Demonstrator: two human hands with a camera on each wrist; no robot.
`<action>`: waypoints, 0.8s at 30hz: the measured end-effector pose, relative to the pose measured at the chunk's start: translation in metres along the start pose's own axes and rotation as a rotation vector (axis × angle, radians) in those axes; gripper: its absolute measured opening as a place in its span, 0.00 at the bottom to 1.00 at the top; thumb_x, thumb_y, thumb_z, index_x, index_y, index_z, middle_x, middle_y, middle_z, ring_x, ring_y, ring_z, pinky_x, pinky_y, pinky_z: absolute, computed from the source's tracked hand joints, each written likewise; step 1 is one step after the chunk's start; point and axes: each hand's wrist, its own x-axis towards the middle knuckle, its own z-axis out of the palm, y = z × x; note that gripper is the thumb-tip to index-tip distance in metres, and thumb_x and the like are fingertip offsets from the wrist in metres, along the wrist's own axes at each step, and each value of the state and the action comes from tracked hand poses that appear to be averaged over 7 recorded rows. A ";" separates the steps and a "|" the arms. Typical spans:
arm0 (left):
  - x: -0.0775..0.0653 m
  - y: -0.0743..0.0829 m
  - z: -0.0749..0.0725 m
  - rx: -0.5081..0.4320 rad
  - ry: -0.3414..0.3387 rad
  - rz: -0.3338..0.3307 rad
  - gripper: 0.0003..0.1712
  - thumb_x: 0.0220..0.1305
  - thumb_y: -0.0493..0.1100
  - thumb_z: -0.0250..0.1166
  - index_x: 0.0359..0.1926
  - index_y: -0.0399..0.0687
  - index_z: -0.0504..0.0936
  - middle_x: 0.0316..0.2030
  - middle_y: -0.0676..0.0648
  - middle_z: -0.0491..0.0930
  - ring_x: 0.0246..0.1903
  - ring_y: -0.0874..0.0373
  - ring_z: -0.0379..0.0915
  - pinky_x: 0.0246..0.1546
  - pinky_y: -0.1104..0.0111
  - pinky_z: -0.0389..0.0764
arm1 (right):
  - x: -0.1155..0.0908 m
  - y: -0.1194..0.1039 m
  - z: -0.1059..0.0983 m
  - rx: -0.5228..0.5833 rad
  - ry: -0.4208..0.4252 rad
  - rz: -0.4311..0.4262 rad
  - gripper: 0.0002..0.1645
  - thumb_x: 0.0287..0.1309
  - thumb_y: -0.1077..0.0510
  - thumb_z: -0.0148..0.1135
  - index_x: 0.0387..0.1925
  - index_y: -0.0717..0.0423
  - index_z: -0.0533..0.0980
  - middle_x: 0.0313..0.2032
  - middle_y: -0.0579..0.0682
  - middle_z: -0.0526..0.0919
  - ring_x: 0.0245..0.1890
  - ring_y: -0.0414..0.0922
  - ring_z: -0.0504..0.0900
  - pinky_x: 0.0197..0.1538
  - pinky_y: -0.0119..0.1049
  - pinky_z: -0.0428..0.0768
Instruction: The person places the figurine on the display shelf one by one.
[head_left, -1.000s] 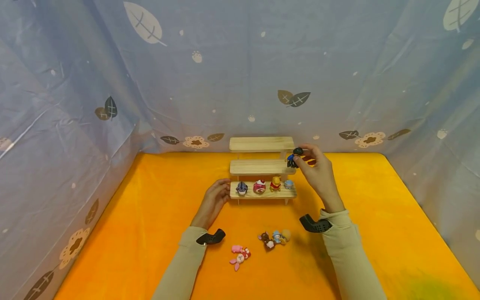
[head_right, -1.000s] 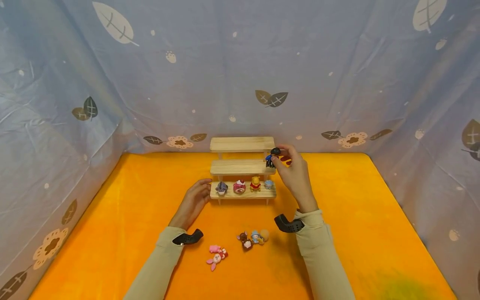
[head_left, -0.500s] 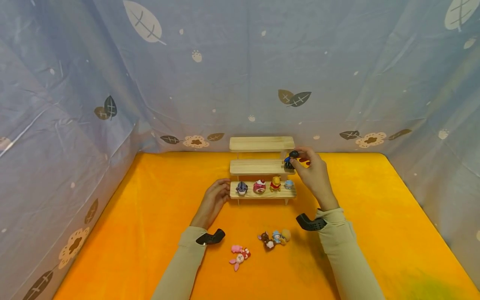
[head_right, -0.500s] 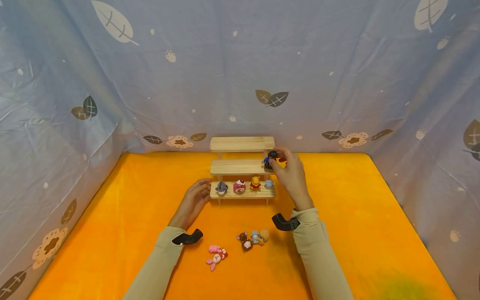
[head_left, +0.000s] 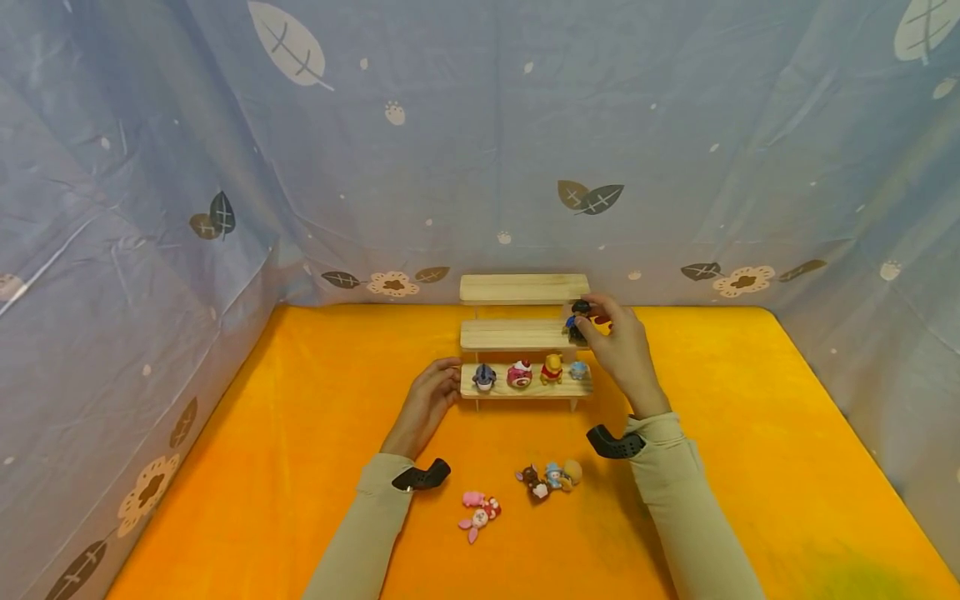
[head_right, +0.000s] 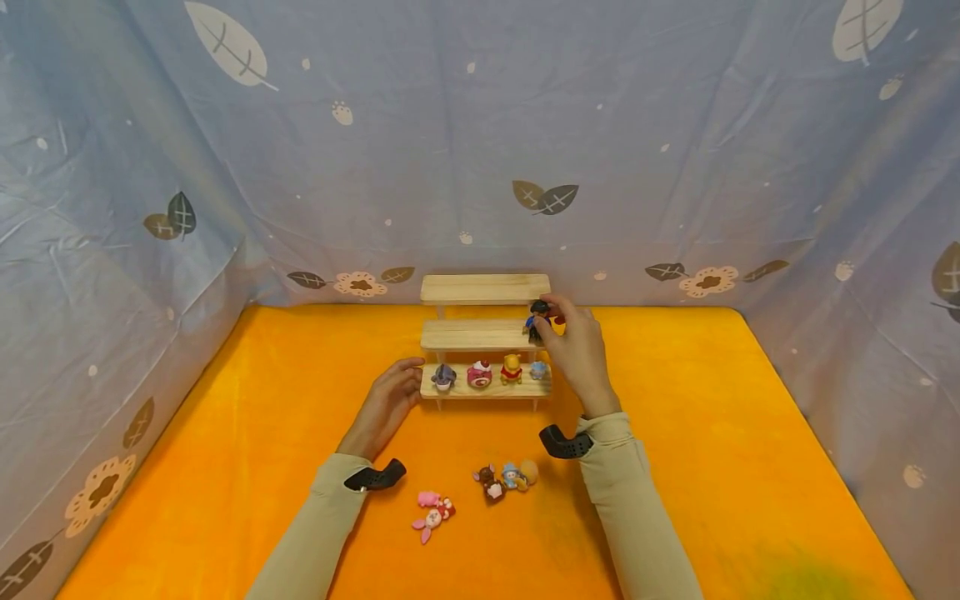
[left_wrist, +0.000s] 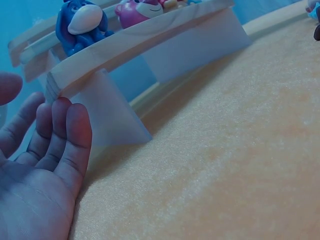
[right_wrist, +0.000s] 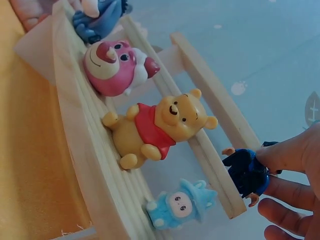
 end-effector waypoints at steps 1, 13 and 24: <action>0.000 0.000 0.000 -0.001 -0.002 0.000 0.16 0.78 0.41 0.52 0.59 0.37 0.71 0.38 0.51 0.74 0.35 0.60 0.70 0.39 0.70 0.72 | 0.000 0.000 0.000 -0.001 -0.001 0.002 0.26 0.70 0.58 0.61 0.66 0.59 0.73 0.51 0.64 0.82 0.52 0.62 0.76 0.52 0.53 0.72; 0.002 0.000 0.001 -0.008 0.024 -0.011 0.14 0.77 0.40 0.51 0.58 0.39 0.72 0.37 0.51 0.74 0.35 0.61 0.70 0.39 0.70 0.72 | 0.002 0.001 0.000 -0.021 -0.014 -0.002 0.26 0.70 0.58 0.61 0.66 0.59 0.72 0.53 0.64 0.81 0.52 0.62 0.75 0.51 0.52 0.71; 0.001 0.000 0.002 0.005 0.021 0.001 0.17 0.78 0.39 0.50 0.61 0.34 0.69 0.38 0.51 0.73 0.35 0.61 0.70 0.39 0.71 0.72 | -0.001 -0.001 -0.009 -0.016 -0.039 0.037 0.28 0.71 0.58 0.59 0.69 0.58 0.69 0.57 0.64 0.80 0.54 0.62 0.75 0.55 0.55 0.71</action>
